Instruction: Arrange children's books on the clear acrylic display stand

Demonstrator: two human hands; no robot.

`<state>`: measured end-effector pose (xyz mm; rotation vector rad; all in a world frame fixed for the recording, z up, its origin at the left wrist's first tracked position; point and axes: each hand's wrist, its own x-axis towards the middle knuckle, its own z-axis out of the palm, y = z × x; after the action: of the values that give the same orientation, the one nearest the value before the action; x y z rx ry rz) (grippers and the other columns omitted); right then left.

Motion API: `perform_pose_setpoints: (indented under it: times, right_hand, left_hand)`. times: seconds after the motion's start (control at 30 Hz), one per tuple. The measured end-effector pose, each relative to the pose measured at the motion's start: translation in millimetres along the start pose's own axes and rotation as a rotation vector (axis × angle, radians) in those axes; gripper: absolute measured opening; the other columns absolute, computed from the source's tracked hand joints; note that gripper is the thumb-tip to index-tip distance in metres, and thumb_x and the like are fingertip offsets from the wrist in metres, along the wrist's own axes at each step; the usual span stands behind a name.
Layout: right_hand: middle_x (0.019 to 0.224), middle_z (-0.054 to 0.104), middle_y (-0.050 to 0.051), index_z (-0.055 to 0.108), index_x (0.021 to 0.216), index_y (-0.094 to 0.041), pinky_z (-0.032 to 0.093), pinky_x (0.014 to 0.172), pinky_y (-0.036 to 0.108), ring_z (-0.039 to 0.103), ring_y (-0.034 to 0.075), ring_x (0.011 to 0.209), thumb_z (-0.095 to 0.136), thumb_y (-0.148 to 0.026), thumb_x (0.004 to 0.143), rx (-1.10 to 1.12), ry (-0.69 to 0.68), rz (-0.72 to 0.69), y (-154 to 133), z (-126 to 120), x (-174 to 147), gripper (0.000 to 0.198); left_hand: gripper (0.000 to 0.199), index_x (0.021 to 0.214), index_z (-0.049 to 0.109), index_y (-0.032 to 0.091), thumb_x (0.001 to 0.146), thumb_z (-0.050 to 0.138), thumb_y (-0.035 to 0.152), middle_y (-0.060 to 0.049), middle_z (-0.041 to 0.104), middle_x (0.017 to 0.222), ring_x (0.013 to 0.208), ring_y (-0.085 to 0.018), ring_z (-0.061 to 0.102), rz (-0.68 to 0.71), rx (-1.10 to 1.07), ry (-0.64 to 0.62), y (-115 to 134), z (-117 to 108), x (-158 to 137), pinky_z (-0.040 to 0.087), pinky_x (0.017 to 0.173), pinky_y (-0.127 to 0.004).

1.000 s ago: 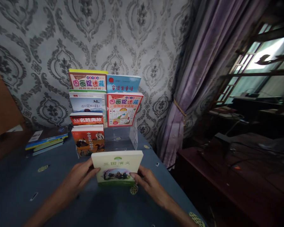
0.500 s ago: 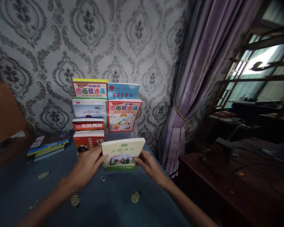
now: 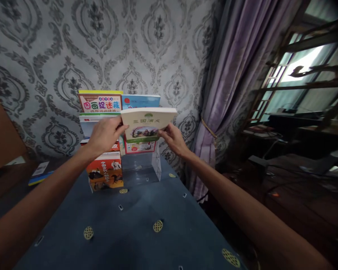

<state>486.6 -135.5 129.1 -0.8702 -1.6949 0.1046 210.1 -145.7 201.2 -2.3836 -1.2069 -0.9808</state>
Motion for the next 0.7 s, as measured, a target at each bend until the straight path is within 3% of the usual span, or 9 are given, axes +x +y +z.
perform_pose_setpoints:
  times: [0.33, 0.7]
  right_hand:
    - [0.092, 0.068, 0.006, 0.063, 0.105, -0.019, 0.055, 0.079, 0.038, 0.063, 0.025, 0.089, 0.061, -0.058, 0.087, 0.02, 0.004, -0.028, 7.3, 6.5, 8.4, 0.044]
    - [0.094, 0.068, 0.006, 0.063, 0.107, -0.019, 0.055, 0.08, 0.038, 0.065, 0.025, 0.088, 0.063, -0.058, 0.085, 0.047, 0.023, -0.004, 19.2, 7.2, 9.3, 0.045]
  left_hand:
    - [0.023, 0.097, 0.071, 0.019, 0.092, 0.055, 0.035, -0.012, 0.076, 0.094, 0.089, -0.031, 0.07, -0.002, -0.034, -0.009, -9.4, 8.0, 11.3, 0.046, 0.073, -0.038]
    - [0.022, 0.087, 0.068, 0.02, 0.092, 0.054, 0.036, -0.008, 0.072, 0.083, 0.08, -0.026, 0.066, 0.044, -0.035, -0.006, -11.5, 12.4, 20.9, 0.043, 0.07, -0.035]
